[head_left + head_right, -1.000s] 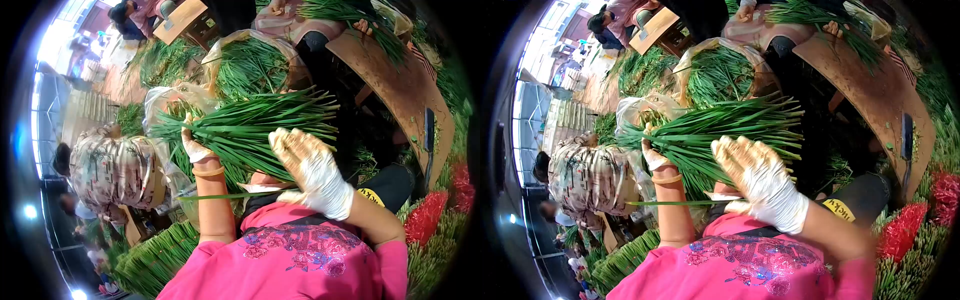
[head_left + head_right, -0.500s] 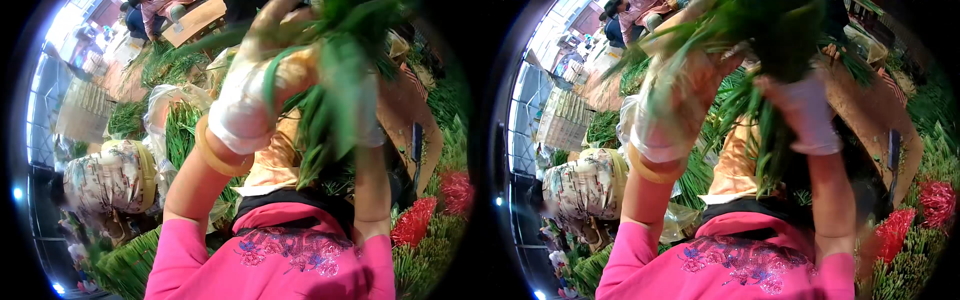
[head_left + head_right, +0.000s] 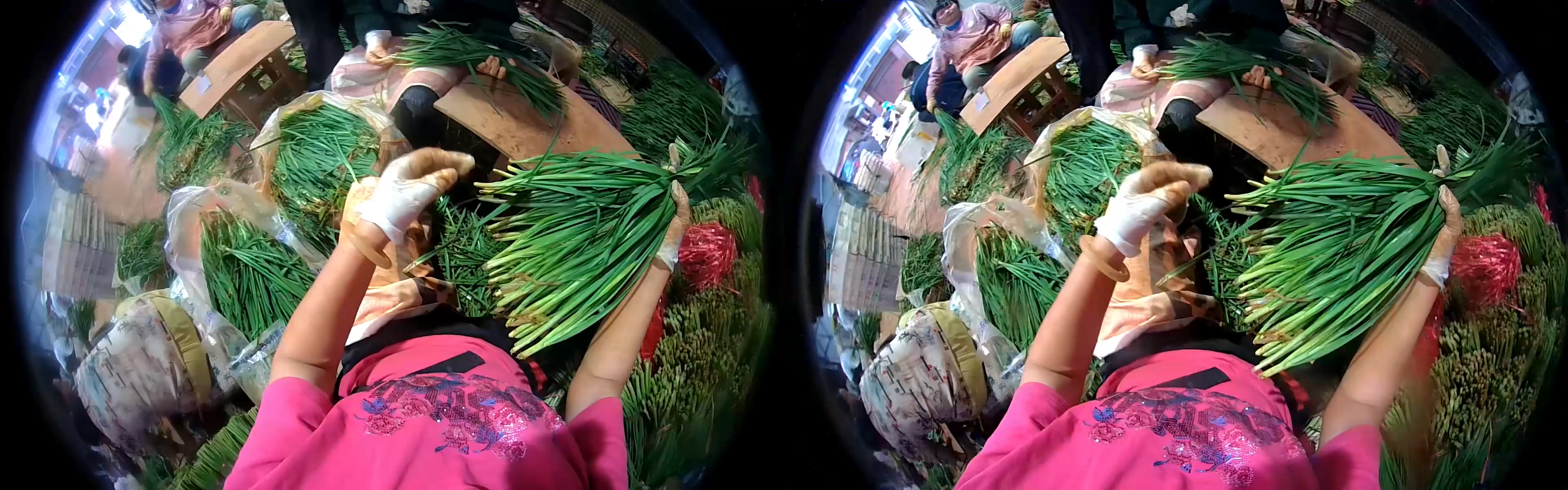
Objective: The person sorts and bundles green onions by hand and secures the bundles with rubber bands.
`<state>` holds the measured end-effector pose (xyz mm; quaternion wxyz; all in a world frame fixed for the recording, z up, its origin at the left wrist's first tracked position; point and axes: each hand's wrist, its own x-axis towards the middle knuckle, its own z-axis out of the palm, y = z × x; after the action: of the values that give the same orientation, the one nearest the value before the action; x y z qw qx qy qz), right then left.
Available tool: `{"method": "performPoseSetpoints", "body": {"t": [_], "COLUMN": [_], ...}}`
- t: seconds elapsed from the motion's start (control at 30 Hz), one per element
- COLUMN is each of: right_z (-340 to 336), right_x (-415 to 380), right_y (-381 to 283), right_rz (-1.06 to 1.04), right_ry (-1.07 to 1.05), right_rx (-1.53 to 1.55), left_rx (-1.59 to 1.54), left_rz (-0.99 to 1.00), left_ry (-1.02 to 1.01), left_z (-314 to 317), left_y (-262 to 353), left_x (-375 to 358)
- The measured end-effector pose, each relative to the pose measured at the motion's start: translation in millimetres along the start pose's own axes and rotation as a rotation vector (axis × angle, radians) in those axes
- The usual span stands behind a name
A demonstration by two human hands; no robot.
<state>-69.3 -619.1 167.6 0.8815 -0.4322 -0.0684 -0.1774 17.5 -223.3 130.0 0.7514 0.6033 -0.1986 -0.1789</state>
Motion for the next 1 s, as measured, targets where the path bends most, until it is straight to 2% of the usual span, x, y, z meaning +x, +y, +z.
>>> {"method": "performPoseSetpoints", "body": {"t": [0.03,0.1,0.17,0.2,0.23,0.3,0.33,0.37,0.43,0.47,0.5,0.53,0.57,0.6,0.63,0.67,0.7,0.77,0.83,0.9,1.0], "right_z": [-13,-31,-29,-29,-30,-33,-21,-15,-1,10,-37,-24,-7,14,10,6,10,19,27,15,5], "right_x": [-4,-14,-21,-23,-22,-19,-21,-20,-19,-19,-17,-18,-18,-19,-19,-18,-18,-17,-12,-14,-14], "right_y": [-6,-12,-21,-24,-25,-26,-25,-26,-33,-41,-65,-68,-71,-72,-74,-77,-75,-70,-65,-64,-66], "right_rz": [-0.003,-0.034,-0.039,-0.037,-0.045,-0.067,-0.039,-0.051,-0.084,-0.091,-0.112,-0.091,-0.068,-0.040,-0.048,-0.054,-0.044,-0.025,0.032,-0.012,-0.007], "right_ry": [0.067,0.256,0.247,0.239,0.256,0.288,0.245,0.208,0.133,0.062,0.101,0.029,-0.064,-0.156,-0.140,-0.128,-0.139,-0.160,-0.252,-0.185,-0.229], "right_rx": [-0.011,0.002,-0.019,-0.029,-0.037,-0.049,-0.093,-0.089,-0.085,-0.160,-0.227,-0.155,-0.110,-0.067,-0.092,-0.116,-0.101,-0.070,0.009,-0.052,-0.096], "left_rx": [0.247,0.273,0.607,0.697,0.714,0.669,0.660,0.798,0.900,1.064,1.228,1.285,1.384,1.116,1.042,0.810,0.754,0.532,0.286,-0.281,-0.287], "left_rz": [-0.164,-0.222,-0.121,-0.107,-0.063,-0.068,-0.128,-0.042,-0.110,-0.234,-0.363,-0.459,-0.361,-0.376,-0.090,0.104,0.288,0.399,0.356,-0.121,-0.102], "left_ry": [-0.011,-0.284,-0.211,-0.198,-0.131,-0.169,-0.265,-0.307,-0.448,-0.571,-0.695,-0.707,-0.853,-0.384,-0.233,-0.019,0.031,-0.051,-0.056,-0.126,-0.131], "left_z": [14,7,21,28,37,44,47,46,47,45,36,25,10,4,4,13,22,45,63,69,62], "left_y": [15,-58,-109,-109,-119,-134,-124,-153,-165,-173,-184,-184,-182,-192,-169,-153,-137,-108,-111,-114,-117], "left_x": [-6,-5,-14,-12,-8,0,4,12,14,15,14,13,16,22,27,30,39,51,55,58,54]}}
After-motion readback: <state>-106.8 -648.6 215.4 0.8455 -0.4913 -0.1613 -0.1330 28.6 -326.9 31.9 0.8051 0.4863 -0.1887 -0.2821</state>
